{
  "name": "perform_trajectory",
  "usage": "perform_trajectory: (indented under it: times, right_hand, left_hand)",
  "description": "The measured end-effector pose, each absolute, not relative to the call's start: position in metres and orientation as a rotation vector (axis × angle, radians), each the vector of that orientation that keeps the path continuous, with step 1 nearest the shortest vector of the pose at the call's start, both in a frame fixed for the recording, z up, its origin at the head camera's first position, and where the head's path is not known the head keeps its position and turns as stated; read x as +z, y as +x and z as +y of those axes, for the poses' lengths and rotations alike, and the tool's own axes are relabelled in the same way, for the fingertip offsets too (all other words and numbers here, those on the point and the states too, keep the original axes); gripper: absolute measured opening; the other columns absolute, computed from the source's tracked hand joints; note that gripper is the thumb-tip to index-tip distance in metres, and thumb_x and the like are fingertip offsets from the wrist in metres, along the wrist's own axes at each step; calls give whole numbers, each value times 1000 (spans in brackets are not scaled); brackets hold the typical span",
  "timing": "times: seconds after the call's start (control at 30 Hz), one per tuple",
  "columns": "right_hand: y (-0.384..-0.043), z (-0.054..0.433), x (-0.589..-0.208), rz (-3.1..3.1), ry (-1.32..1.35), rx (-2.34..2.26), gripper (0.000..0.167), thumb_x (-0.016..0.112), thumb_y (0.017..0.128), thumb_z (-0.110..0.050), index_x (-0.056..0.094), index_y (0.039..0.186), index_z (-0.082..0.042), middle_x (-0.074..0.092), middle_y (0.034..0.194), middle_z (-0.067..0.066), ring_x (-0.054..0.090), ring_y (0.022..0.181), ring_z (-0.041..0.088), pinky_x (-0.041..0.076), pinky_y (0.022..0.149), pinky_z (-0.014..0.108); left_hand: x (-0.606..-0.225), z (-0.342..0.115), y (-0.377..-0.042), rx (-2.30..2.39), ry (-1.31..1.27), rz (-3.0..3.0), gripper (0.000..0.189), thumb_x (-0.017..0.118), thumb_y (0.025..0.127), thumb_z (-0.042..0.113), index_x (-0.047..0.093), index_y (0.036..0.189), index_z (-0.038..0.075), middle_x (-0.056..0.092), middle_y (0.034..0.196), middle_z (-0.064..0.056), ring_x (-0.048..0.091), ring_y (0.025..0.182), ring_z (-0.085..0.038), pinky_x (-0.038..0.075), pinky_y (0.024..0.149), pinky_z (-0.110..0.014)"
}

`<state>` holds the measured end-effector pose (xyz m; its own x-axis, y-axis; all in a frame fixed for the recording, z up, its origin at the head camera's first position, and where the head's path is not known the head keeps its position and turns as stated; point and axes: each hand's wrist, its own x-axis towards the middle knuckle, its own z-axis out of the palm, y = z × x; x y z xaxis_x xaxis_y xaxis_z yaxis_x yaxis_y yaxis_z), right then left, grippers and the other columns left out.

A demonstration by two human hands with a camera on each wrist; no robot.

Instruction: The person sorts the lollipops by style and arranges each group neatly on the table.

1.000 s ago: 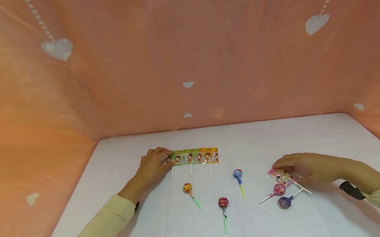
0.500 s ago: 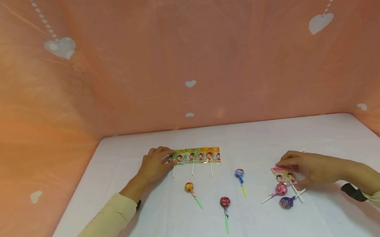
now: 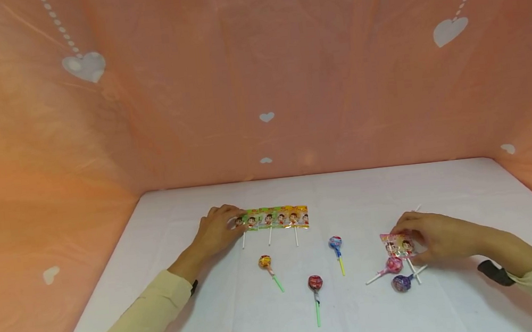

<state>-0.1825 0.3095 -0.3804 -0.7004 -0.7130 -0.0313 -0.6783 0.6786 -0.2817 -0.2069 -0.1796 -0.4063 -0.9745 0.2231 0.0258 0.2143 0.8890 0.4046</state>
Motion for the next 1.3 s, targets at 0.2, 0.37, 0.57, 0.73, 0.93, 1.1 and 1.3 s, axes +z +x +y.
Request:
perform_trajectory:
  times: [0.2, 0.37, 0.57, 0.73, 0.93, 1.1, 1.3]
  right_hand:
    - [-180, 310, -384, 2816, -1200, -390, 47, 85, 72, -30, 67, 114, -17, 57, 108, -13, 45, 83, -6, 44, 70, 20]
    - [-179, 310, -385, 2881, -1183, -414, 47, 86, 71, -28, 67, 113, -19, 55, 105, -15, 43, 76, -7, 39, 64, 17]
    - [-179, 310, -386, 2969, -1138, -405, 47, 87, 69, -26, 68, 112, -22, 55, 105, -19, 45, 76, -7, 40, 66, 17]
    - [-178, 311, -387, 3019, -1126, -416, 46, 87, 70, -28, 69, 112, -22, 54, 104, -20, 45, 78, -7, 40, 67, 17]
    - [-178, 313, -389, 3080, -1111, -489, 49, 87, 71, -24, 68, 117, -25, 52, 103, -21, 48, 82, -6, 42, 68, 17]
    - [-179, 314, -388, 3133, -1121, -522, 56, 89, 68, -23, 67, 120, -25, 56, 108, -17, 49, 83, -4, 43, 68, 19]
    - [-181, 313, -389, 3147, -1079, -503, 55, 89, 70, -31, 67, 120, -26, 60, 114, -15, 53, 88, -2, 50, 72, 26]
  left_hand:
    - [-405, -179, -206, 646, 344, 3030, 43, 65, 95, 34, 63, 134, 16, 57, 141, -10, 47, 131, -35, 38, 99, -55]
    - [-406, -179, -206, 648, 345, 3033, 43, 65, 95, 34, 63, 134, 16, 57, 141, -10, 47, 130, -35, 38, 99, -55]
    - [-406, -179, -206, 662, 363, 3039, 42, 66, 95, 34, 63, 133, 17, 58, 139, -10, 48, 130, -35, 38, 97, -55]
    - [-406, -179, -206, 667, 381, 3043, 42, 66, 95, 34, 64, 133, 17, 58, 138, -10, 48, 129, -35, 38, 97, -55]
    - [-406, -178, -205, 666, 378, 3041, 42, 66, 95, 33, 63, 133, 16, 58, 139, -10, 47, 130, -35, 38, 98, -56]
    - [-406, -179, -205, 660, 367, 3041, 43, 65, 95, 34, 63, 134, 16, 57, 140, -10, 47, 130, -35, 38, 98, -55]
    - [-406, -179, -206, 656, 345, 3040, 43, 65, 95, 36, 63, 134, 17, 57, 141, -9, 47, 131, -35, 38, 99, -55]
